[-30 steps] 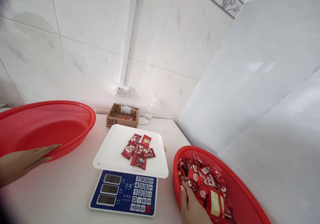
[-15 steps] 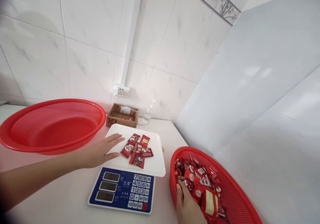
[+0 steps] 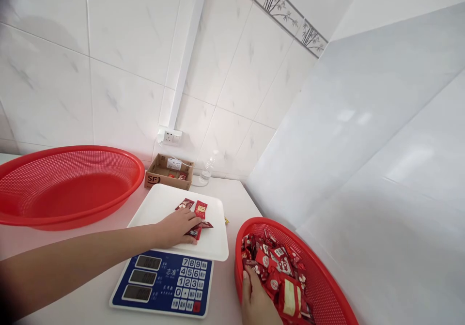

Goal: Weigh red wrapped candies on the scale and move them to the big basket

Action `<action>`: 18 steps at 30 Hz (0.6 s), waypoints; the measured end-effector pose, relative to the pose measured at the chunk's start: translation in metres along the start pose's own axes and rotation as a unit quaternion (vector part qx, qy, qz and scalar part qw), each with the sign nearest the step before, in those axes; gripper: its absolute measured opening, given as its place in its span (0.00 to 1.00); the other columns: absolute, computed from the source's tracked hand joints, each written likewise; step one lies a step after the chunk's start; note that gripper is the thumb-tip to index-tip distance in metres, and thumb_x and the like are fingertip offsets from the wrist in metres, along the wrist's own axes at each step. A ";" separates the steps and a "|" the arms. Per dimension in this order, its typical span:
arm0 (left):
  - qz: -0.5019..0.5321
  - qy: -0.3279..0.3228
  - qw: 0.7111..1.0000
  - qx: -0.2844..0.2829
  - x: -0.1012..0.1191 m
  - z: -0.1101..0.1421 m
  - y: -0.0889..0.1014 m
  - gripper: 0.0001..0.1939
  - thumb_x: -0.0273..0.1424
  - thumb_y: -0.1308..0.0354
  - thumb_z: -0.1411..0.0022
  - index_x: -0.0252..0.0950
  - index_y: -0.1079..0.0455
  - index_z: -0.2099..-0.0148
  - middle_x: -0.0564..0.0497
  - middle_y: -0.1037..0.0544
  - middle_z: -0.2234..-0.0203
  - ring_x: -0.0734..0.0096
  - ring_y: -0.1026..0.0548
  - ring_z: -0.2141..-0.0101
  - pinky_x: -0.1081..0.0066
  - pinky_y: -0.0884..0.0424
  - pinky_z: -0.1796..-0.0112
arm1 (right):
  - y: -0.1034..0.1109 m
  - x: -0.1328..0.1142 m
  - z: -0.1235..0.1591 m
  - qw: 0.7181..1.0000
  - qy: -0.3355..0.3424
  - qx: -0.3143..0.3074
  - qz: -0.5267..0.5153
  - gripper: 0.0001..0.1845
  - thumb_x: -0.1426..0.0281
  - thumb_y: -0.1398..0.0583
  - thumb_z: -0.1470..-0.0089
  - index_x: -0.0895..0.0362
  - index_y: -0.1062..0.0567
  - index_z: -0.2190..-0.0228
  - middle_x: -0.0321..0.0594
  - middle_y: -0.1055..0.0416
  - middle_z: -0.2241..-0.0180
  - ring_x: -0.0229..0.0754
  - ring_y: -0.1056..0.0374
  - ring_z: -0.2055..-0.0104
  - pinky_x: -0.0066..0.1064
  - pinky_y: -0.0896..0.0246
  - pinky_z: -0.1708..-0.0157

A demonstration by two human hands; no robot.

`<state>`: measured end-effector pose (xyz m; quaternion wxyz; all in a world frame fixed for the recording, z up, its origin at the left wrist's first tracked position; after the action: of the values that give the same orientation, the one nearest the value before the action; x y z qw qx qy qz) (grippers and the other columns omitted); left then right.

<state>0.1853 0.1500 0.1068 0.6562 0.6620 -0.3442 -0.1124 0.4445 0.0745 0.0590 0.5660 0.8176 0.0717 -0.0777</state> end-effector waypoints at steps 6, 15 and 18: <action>0.016 0.049 0.997 0.057 -0.013 0.006 0.031 0.17 0.38 0.49 0.37 0.36 0.34 0.49 0.46 0.27 0.57 0.65 0.28 0.57 0.59 0.30 0.58 | 0.000 0.002 0.000 0.999 -0.006 -0.041 -0.017 0.21 0.64 0.51 0.45 0.54 0.24 0.56 0.43 0.25 0.55 0.42 0.29 0.54 0.26 0.34 0.61; 0.027 0.212 0.959 0.186 -0.086 0.081 0.111 0.18 0.47 0.56 0.39 0.42 0.31 0.60 0.53 0.24 0.64 0.66 0.26 0.65 0.70 0.33 0.69 | -0.004 0.000 0.003 0.999 -0.026 -0.029 -0.024 0.23 0.61 0.54 0.42 0.54 0.25 0.54 0.43 0.25 0.55 0.42 0.28 0.55 0.29 0.34 0.58; -0.016 0.289 0.929 0.231 -0.123 0.122 0.137 0.21 0.51 0.57 0.41 0.41 0.35 0.63 0.50 0.25 0.69 0.61 0.27 0.70 0.66 0.35 0.73 | -0.006 0.000 0.001 0.999 -0.003 -0.023 -0.023 0.22 0.63 0.53 0.43 0.54 0.24 0.56 0.42 0.25 0.54 0.42 0.29 0.53 0.28 0.35 0.55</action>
<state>-0.0209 0.1414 0.1856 0.5540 0.8048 -0.1453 0.1560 0.4432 0.0753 0.0531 0.5829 0.8023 0.0907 -0.0913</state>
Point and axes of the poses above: each hand's wrist, its own z-axis away from the middle knuckle, its own y-axis out of the back of the hand, x = y × z, the point moved 6 cm from there along -z, towards the middle knuckle
